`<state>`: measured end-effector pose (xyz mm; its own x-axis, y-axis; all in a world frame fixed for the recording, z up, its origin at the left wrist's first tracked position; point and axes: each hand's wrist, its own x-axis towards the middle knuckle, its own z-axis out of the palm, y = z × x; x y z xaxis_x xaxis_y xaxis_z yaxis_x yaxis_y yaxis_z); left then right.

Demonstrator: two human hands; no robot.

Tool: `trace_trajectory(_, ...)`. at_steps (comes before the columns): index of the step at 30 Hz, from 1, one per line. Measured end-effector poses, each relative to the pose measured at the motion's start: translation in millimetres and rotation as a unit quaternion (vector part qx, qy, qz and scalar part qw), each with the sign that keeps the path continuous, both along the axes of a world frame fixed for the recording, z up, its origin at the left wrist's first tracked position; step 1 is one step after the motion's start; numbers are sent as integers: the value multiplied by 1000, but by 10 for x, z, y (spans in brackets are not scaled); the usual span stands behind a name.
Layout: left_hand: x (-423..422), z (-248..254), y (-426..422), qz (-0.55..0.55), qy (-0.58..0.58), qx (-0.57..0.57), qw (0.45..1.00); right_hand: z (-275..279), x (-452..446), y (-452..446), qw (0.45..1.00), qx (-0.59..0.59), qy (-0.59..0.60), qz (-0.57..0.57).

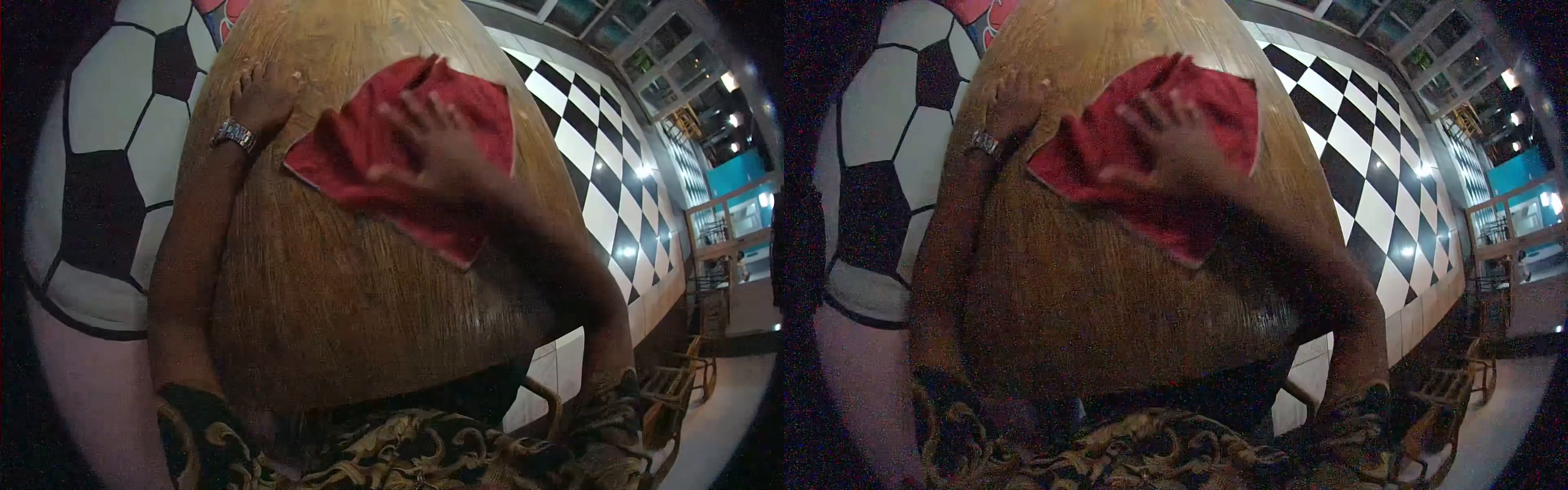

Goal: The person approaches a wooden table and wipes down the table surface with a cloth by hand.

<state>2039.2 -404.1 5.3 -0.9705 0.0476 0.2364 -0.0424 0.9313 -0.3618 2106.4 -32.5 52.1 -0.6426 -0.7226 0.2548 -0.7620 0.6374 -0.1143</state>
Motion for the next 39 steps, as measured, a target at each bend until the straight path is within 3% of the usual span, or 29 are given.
trace_trajectory(1,-52,-55,-23,3,15,-15,1000,75,338,-119,999,10,-35,33)
trace_trajectory(5,-80,-53,-4,53,56,119,990,77,1490,-424,983,-3,-88,159)
trace_trajectory(9,127,199,240,89,67,201,973,120,1529,-410,975,-75,-96,187)
trace_trajectory(11,165,279,274,94,53,197,975,120,1005,-365,977,-69,-100,176)
trace_trajectory(13,179,271,290,95,37,194,976,128,477,-256,985,-109,-113,77)
trace_trajectory(15,182,235,261,79,48,176,980,16,-32,-55,997,-65,-4,-36)
trace_trajectory(19,126,184,231,88,47,151,984,49,-106,77,995,-35,15,-96)
trace_trajectory(21,244,383,397,118,29,220,968,147,255,-38,999,30,-8,-39)
trace_trajectory(25,169,245,305,103,42,197,974,297,1310,-423,963,-4,-128,236)
trace_trajectory(26,164,219,304,97,59,225,968,211,1459,-468,963,-3,-128,236)
trace_trajectory(27,167,198,303,91,75,251,961,124,1576,-506,939,-47,-143,309)
trace_trajectory(28,161,188,298,92,73,251,961,53,1629,-509,908,-92,-156,378)
trace_trajectory(29,136,192,283,99,62,230,966,76,1555,-502,907,-94,-158,379)
trace_trajectory(32,70,115,156,91,49,185,977,228,936,-390,949,-45,-155,272)
trace_trajectory(35,106,154,205,76,56,184,978,265,260,-123,991,-64,-96,67)
trace_trajectory(37,112,170,232,86,66,207,972,114,-196,116,995,-80,0,-56)
trace_trajectory(39,101,154,228,87,86,195,973,57,-414,295,991,-52,18,-123)
